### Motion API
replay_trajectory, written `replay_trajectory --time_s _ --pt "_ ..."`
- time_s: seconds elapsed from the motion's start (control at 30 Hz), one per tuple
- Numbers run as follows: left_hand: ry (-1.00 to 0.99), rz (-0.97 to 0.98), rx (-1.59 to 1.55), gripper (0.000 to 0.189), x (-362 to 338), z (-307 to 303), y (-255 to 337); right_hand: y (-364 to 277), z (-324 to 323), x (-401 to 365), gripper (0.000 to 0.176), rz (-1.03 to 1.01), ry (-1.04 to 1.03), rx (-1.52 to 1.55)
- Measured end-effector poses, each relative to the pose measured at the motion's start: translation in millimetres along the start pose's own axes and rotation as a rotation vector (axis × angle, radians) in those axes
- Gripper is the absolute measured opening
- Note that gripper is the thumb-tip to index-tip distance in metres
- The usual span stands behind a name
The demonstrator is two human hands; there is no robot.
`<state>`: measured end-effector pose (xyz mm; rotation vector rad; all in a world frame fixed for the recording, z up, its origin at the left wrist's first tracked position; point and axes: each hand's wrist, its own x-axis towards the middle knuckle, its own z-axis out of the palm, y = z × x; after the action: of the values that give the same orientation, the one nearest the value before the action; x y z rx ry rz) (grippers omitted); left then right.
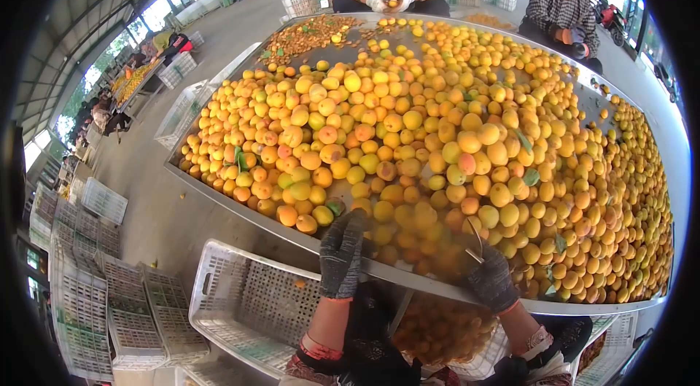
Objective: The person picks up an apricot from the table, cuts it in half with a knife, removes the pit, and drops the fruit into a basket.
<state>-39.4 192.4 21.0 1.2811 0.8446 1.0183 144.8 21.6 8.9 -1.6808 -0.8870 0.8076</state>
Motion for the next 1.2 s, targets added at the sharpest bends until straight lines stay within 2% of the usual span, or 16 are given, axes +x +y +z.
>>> replay_trajectory --time_s 0.07,0.2,0.27,0.43,0.5,0.57,0.77,0.83,0.9,0.97,1.0,1.03,1.07,1.13,1.17,1.2 --pt "0.078 0.138 0.264 0.024 12.5 -30.5 -22.4 19.2 -0.3 0.9 0.034 -0.063 -0.014 -0.053" --pt "0.255 0.302 0.813 0.028 31.4 -70.5 15.4 8.8 2.6 0.2 0.036 -0.283 0.023 -0.389" --pt "0.384 0.374 1.486 0.037 43.3 -92.2 9.6 7.6 5.3 -2.7 0.042 -0.319 0.008 -0.441" --pt "0.198 0.349 1.542 0.042 60.8 -110.0 -9.3 7.2 9.6 -5.6 0.031 -0.201 0.014 -0.330" --pt "0.181 0.380 1.554 0.041 60.6 -107.5 -18.3 20.3 12.2 -7.4 0.027 -0.051 0.098 0.043" --pt "0.035 0.503 1.347 0.040 60.3 -95.1 -29.5 6.7 12.7 -8.4 0.025 -0.098 0.089 -0.131" --pt "0.022 0.350 1.257 0.036 50.3 -46.7 -12.7 15.0 8.0 -14.3 0.028 -0.249 0.133 -0.287" --pt "0.101 0.058 0.289 0.035 44.9 -39.0 -4.1 5.6 7.1 -15.1 0.029 -0.145 0.115 -0.110" --pt "0.036 0.079 0.166 0.036 39.4 -36.5 0.8 -1.3 6.7 -14.2 0.029 -0.252 0.101 -0.160" --pt "0.022 0.003 -0.247 0.041 33.0 -27.8 -0.9 5.9 3.3 -14.7 0.032 -0.258 0.122 -0.239" --pt "-0.125 -0.132 -0.515 0.048 29.9 -25.2 -3.3 11.3 3.0 -13.4 0.033 -0.156 0.140 0.082" --pt "-0.129 -0.134 -0.515 0.048 23.4 -22.4 -3.3 10.8 3.5 -13.5 0.035 -0.051 0.156 0.402" --pt "-0.155 -0.237 -0.584 0.049 15.3 -18.3 -0.8 3.9 1.0 -14.9 0.035 -0.052 0.162 0.401" --pt "-0.170 -0.369 -0.629 0.051 0.4 -2.4 12.6 -39.6 -2.9 -15.5 0.037 -0.123 0.168 -0.114" --pt "-0.186 -0.377 -0.634 0.051 -6.5 6.4 18.1 -31.9 -5.5 -15.9 0.037 -0.118 0.184 -0.121" --pt "-0.227 -0.327 -0.652 0.051 -13.6 14.0 22.3 -27.3 -3.9 -11.3 0.038 -0.041 0.133 0.257"
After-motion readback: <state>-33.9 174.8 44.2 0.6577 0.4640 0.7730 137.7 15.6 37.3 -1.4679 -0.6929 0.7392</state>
